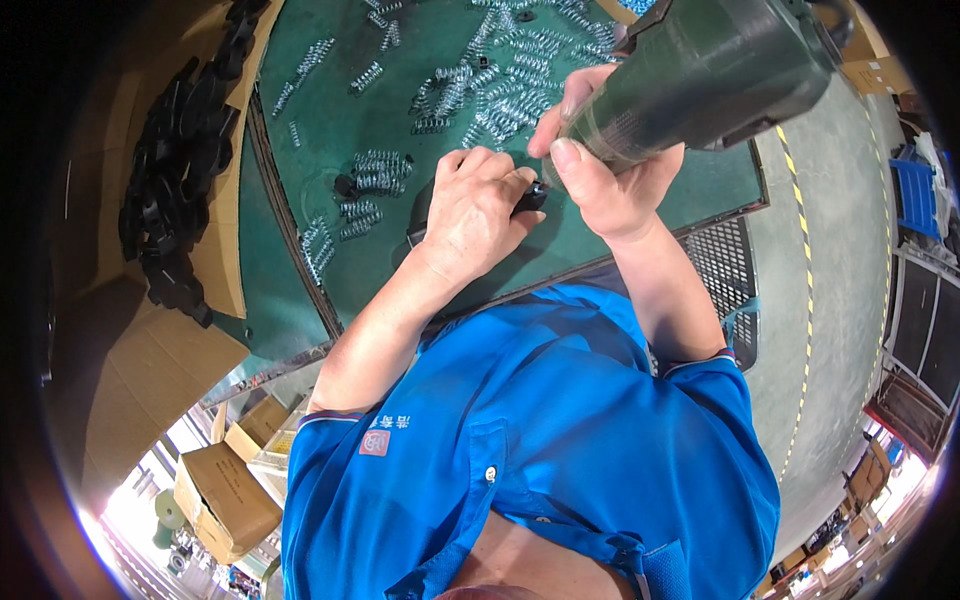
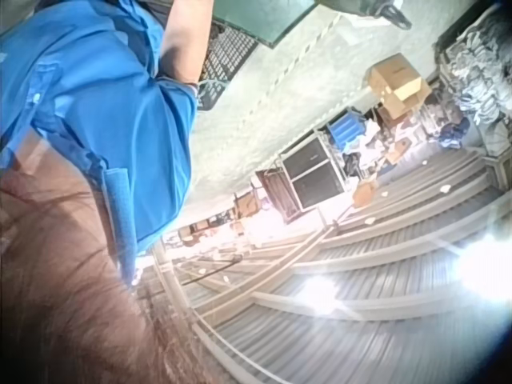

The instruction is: The person repeatedly picks up small black plastic components and screws from a green workbench, aligns them, and uses a power drill to fasten the screws. The person places the assembled units aside and continues the cycle with additional components.

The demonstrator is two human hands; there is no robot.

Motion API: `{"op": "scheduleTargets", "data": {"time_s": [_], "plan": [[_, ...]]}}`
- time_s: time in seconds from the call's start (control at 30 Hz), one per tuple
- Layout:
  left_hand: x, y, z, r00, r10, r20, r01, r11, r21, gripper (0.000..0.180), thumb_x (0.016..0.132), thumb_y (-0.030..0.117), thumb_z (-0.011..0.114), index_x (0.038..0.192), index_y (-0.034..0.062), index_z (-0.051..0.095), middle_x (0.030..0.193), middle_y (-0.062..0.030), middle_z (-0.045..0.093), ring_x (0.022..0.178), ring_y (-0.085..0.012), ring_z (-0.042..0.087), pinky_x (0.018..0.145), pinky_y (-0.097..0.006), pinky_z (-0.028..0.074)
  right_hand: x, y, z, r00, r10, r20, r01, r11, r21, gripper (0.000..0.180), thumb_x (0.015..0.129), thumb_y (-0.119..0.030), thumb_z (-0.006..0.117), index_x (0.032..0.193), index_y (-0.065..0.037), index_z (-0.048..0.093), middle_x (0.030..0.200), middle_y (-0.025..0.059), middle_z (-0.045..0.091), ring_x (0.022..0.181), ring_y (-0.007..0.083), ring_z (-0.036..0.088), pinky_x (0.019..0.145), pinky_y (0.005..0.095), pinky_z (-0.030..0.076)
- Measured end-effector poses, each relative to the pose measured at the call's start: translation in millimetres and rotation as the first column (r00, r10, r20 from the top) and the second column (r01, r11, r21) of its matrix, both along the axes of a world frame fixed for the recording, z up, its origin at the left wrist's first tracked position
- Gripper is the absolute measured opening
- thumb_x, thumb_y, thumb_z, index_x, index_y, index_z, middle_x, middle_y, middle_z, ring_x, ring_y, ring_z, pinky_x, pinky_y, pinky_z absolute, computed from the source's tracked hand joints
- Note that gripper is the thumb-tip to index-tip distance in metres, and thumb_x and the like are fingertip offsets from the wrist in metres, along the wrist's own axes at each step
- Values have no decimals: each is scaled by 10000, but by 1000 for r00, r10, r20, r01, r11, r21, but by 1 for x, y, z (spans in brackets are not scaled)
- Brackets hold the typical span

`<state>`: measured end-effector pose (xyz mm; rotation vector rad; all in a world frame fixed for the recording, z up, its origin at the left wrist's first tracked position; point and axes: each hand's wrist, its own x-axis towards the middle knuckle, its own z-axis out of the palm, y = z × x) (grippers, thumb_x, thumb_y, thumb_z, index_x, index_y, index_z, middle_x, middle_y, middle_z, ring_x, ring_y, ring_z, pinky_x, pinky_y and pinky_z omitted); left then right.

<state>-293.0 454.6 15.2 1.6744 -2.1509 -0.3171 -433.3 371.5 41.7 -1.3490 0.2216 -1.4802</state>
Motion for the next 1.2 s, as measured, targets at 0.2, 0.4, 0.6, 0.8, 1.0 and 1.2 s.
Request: {"op": "scheduleTargets", "data": {"time_s": [0.2,0.4,0.6,0.8,1.0,1.2], "plan": [[0,0,-2,1000,-1,-28,1,1000,-31,411,635,273,841,990,109,716,831,-12,561,930,-205,556,888,-392,385,-4,1,-1,1000,-1,-29,1,1000,-8,392,787,16,684,1124,55,489,1000,150,539,716,211,635,603,351,580],[0,0,-4,999,0,-52,-2,999,-34,362,627,237,829,945,107,716,835,-7,558,914,-207,560,891,-404,388,-2,9,-4,995,-21,-101,23,1000,15,379,784,-50,701,1095,50,508,960,119,570,776,197,622,711,371,560],[-1,2,-10,999,6,-43,-8,999,-36,308,676,260,809,917,110,690,872,-20,590,978,-216,564,918,-439,382,-14,3,-1,866,-102,-490,-85,934,-346,741,867,-208,714,1403,-50,227,996,153,480,684,237,617,573,350,552],[-1,2,-10,999,13,-32,-14,999,-32,318,672,274,811,920,114,691,867,-15,587,966,-210,564,884,-432,386,-12,5,-3,880,-87,-467,-84,939,-333,719,876,-180,695,1401,-49,220,1000,164,480,680,238,617,571,356,562],[-1,3,-11,999,14,-34,-16,998,-58,317,666,277,813,916,125,692,857,-9,584,950,-208,564,868,-429,384,-5,9,-8,856,-259,-448,31,890,-455,572,867,-111,661,1309,42,333,959,147,548,714,209,626,685,318,540],[0,5,-9,1000,18,-4,-18,999,-45,329,665,288,811,926,128,692,857,-9,585,943,-208,569,867,-433,395,16,19,28,726,-410,-553,348,912,-218,805,776,-217,831,1376,69,376,1085,173,647,936,258,655,852,348,519]]}}
